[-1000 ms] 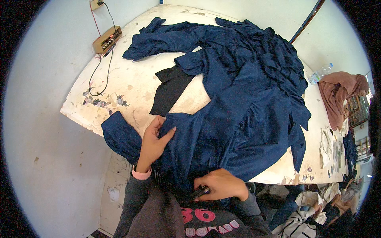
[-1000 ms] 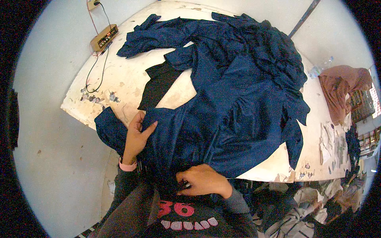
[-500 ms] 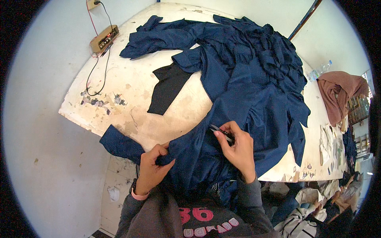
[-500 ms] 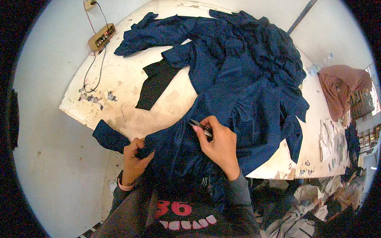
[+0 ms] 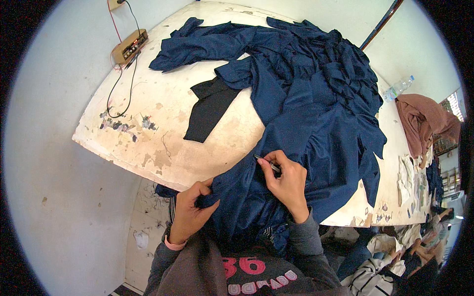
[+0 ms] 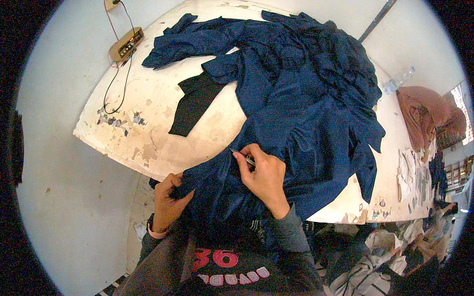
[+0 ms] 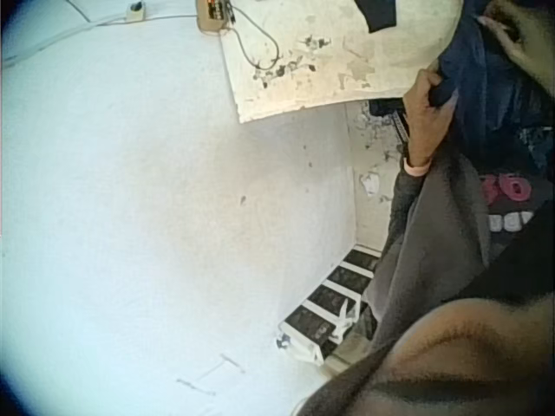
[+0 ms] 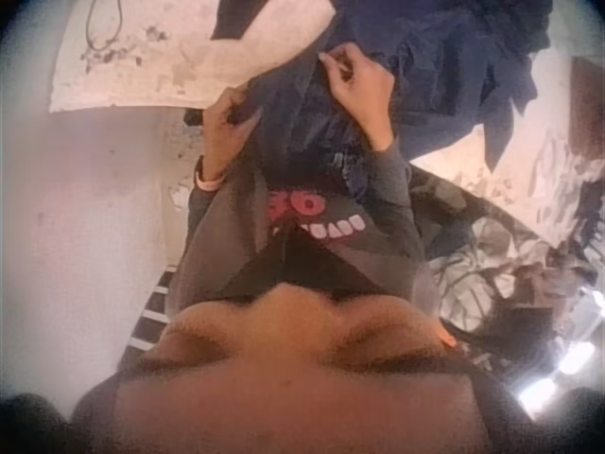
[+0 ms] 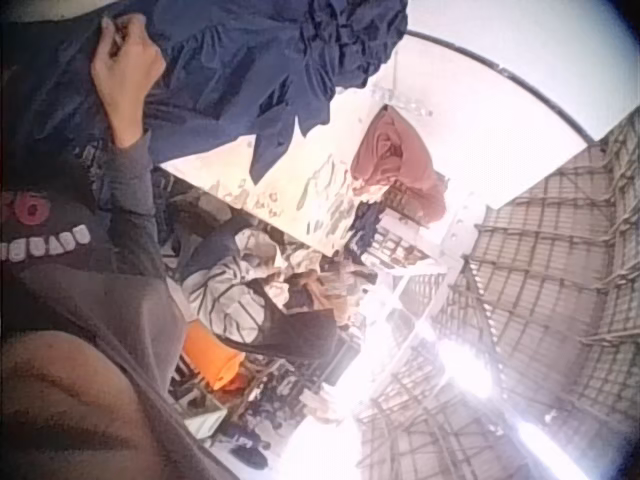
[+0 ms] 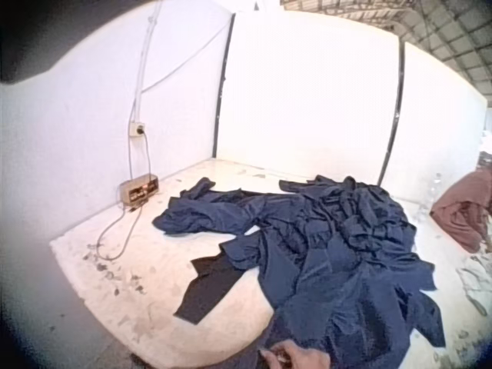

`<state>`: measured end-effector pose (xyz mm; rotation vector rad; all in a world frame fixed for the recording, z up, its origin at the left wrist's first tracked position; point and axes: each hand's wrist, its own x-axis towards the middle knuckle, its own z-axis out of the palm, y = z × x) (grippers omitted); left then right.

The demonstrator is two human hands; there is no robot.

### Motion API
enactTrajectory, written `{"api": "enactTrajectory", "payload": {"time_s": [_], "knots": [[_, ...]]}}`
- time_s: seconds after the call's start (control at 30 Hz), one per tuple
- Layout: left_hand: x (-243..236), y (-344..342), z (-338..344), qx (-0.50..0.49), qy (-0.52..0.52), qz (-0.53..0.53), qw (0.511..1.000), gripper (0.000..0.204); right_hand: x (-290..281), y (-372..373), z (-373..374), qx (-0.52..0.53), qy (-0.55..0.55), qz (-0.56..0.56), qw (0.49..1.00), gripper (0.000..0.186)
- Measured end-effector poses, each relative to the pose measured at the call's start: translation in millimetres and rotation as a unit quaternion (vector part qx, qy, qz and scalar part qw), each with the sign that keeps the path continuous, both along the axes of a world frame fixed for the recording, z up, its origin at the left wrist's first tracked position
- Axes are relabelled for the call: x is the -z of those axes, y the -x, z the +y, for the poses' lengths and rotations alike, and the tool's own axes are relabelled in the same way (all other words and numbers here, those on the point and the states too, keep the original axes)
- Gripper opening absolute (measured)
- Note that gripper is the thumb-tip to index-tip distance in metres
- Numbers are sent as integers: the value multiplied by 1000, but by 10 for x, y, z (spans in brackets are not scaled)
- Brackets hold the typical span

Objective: The person uses small scissors to trim loose threads and tags from a dark blue garment laid on a work table. They repeatedly lift and reposition the fabric to access different areas, cutting small bits and setting them aside.

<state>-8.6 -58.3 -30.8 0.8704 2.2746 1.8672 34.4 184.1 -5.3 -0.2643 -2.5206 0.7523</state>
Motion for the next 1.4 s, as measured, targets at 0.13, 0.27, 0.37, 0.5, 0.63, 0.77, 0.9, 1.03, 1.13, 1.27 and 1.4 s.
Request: {"api": "enactTrajectory", "payload": {"time_s": [0.13,0.27,0.37,0.5,0.63,0.77,0.9,1.03,1.13,1.27,1.4], "knots": [[96,10,5,7,-26,-17,1000,28,-3,-13,-11,-11,20,10,1000,21],[126,-13,-23,5,-17,-31,999,27,-224,-108,-144,-59,104,-35,992,18],[73,-13,-7,36,-9,-13,999,25,-356,-183,-225,-126,168,-76,975,20],[5,-7,-4,90,-17,29,995,25,-410,-205,-251,-180,148,-83,969,26],[-22,54,-11,131,-13,78,988,27,-473,-188,-201,-201,149,-118,961,29],[-21,71,-3,146,0,122,982,27,-466,-187,-186,-212,119,-103,965,31],[-61,61,10,145,3,132,981,27,-441,-180,-190,-212,51,-80,973,29],[-49,61,11,139,7,130,982,27,-437,-193,-179,-222,17,-55,973,26],[-21,70,2,138,1,113,984,28,-383,-179,-168,-213,60,-14,975,26],[-14,74,4,133,1,112,985,28,-413,-148,-196,-225,64,-32,972,27],[1,82,-1,130,0,123,984,33,-430,-178,-203,-211,80,-55,973,28]]}}
